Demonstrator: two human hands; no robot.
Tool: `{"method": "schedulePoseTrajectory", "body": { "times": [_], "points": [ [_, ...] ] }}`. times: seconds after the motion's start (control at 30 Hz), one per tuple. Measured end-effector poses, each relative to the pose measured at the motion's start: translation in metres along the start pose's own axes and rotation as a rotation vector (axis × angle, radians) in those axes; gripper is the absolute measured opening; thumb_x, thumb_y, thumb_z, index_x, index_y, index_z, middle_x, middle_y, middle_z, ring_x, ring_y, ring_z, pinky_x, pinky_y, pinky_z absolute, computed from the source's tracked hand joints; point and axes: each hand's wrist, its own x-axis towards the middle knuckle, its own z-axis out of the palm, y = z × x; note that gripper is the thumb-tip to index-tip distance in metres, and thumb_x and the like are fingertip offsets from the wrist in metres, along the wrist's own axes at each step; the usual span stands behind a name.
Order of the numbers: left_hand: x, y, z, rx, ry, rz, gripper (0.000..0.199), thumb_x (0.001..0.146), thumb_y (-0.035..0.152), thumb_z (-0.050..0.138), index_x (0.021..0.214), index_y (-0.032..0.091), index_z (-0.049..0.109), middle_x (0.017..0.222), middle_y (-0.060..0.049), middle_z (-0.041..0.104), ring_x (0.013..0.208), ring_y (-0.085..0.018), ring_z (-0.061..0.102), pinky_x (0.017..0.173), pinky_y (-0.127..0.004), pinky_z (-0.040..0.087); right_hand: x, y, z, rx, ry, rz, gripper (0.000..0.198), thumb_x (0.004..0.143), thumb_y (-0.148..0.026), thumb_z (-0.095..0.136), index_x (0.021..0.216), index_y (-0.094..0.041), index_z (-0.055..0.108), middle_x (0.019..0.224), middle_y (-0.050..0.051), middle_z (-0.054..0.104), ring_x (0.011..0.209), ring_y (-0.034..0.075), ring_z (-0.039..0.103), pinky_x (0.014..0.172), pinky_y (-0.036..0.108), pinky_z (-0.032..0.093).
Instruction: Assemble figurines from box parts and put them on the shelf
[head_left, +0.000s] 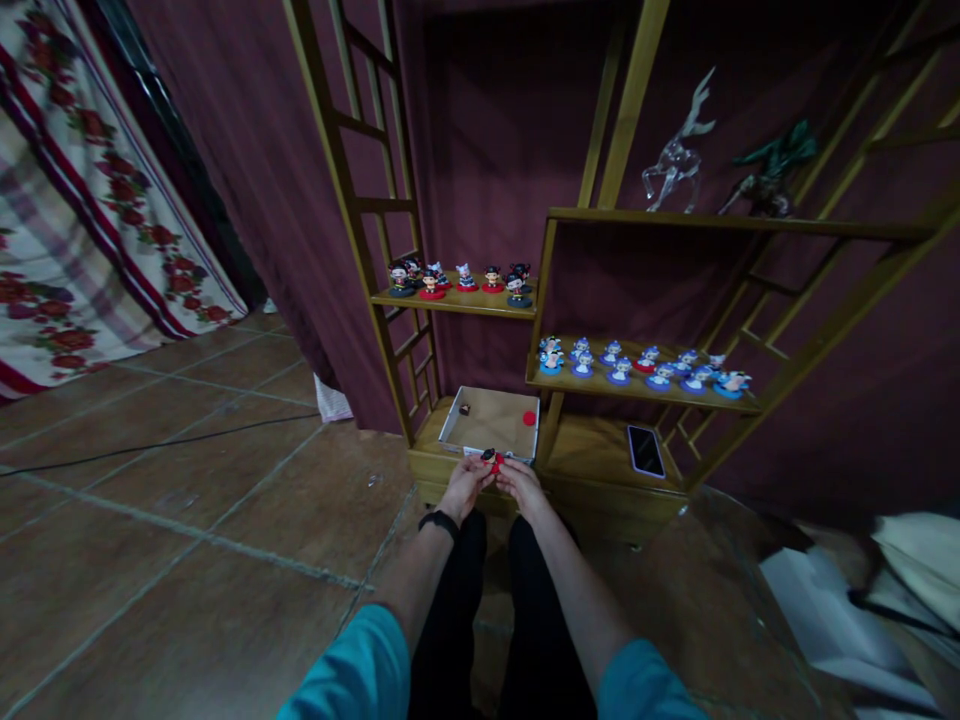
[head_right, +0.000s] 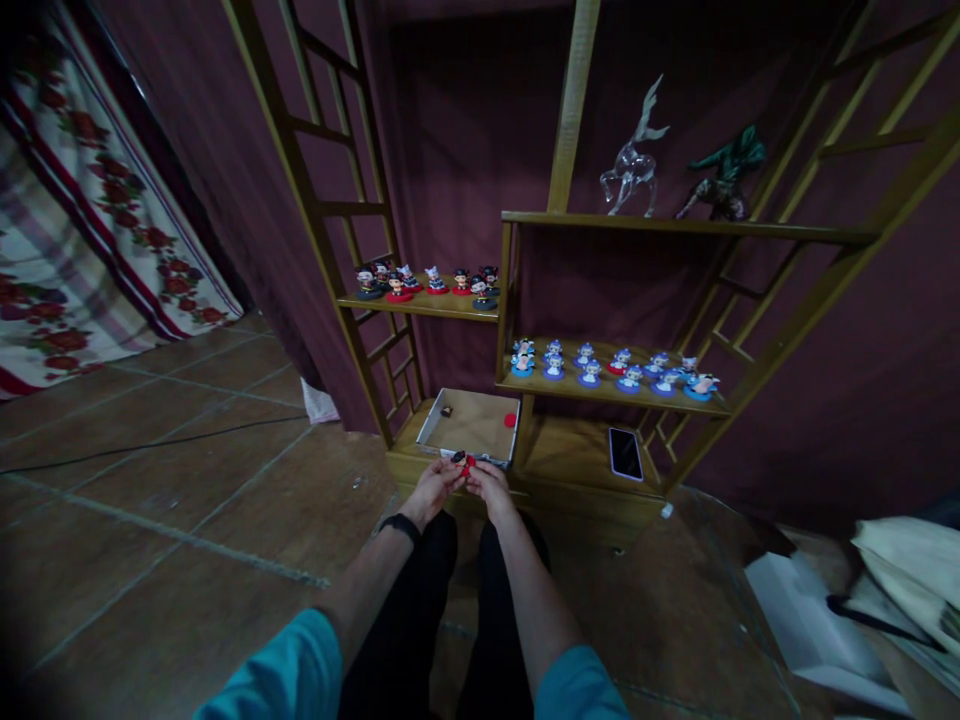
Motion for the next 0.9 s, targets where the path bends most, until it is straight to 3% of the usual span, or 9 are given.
{"method": "schedulePoseTrajectory", "body": {
  "times": [0.2,0.37,0.53,0.8,0.9],
  "points": [
    [-0.001,0.001,0.000,0.006,-0.001,-0.010,0.016,0.064,0.008,0.066,0.075,0.013,0.054,0.070,-0.004,0.065,0.062,-0.011,0.062,0.064,-0.024,0.049,-0.001,-0.005,0.000,0.024,0.057,-0.011,0.023,0.058,-0.026,0.069,0.077,-0.015,0.062,0.063,0.001,0.065,0.055,0.010,0.059,0.055,0.022,0.048],
    [-0.003,0.003,0.001,0.068,-0.024,-0.029,0.016,0.067,0.015,0.065,0.082,0.012,0.060,0.070,-0.006,0.066,0.056,-0.010,0.060,0.057,-0.021,0.047,0.002,-0.002,-0.002,0.034,0.069,-0.026,0.021,0.059,-0.028,0.069,0.074,-0.016,0.062,0.060,0.000,0.064,0.051,0.008,0.057,0.052,0.020,0.047],
    [-0.001,0.003,0.001,0.140,-0.048,-0.065,0.016,0.066,0.011,0.063,0.082,0.010,0.063,0.065,-0.007,0.066,0.054,-0.011,0.060,0.050,-0.018,0.045,0.004,0.000,-0.005,0.054,0.084,-0.059,0.021,0.061,-0.031,0.069,0.074,-0.016,0.062,0.058,0.000,0.062,0.049,0.008,0.055,0.049,0.020,0.047],
    [0.008,0.001,-0.004,0.069,-0.024,-0.112,0.007,0.069,0.008,0.060,0.075,0.010,0.061,0.059,-0.005,0.064,0.050,-0.008,0.058,0.051,-0.017,0.046,0.004,0.002,-0.004,-0.059,-0.061,-0.021,0.028,0.057,-0.030,0.070,0.080,-0.017,0.063,0.063,0.001,0.064,0.053,0.009,0.057,0.053,0.020,0.048],
    [0.009,0.000,-0.002,0.069,-0.029,-0.133,0.007,0.069,0.008,0.060,0.076,0.009,0.060,0.062,-0.006,0.065,0.053,-0.010,0.060,0.054,-0.018,0.047,0.009,0.005,-0.004,-0.100,0.001,-0.051,0.024,0.057,-0.029,0.067,0.077,-0.017,0.063,0.059,-0.001,0.063,0.051,0.008,0.055,0.052,0.019,0.047]
  ]
}}
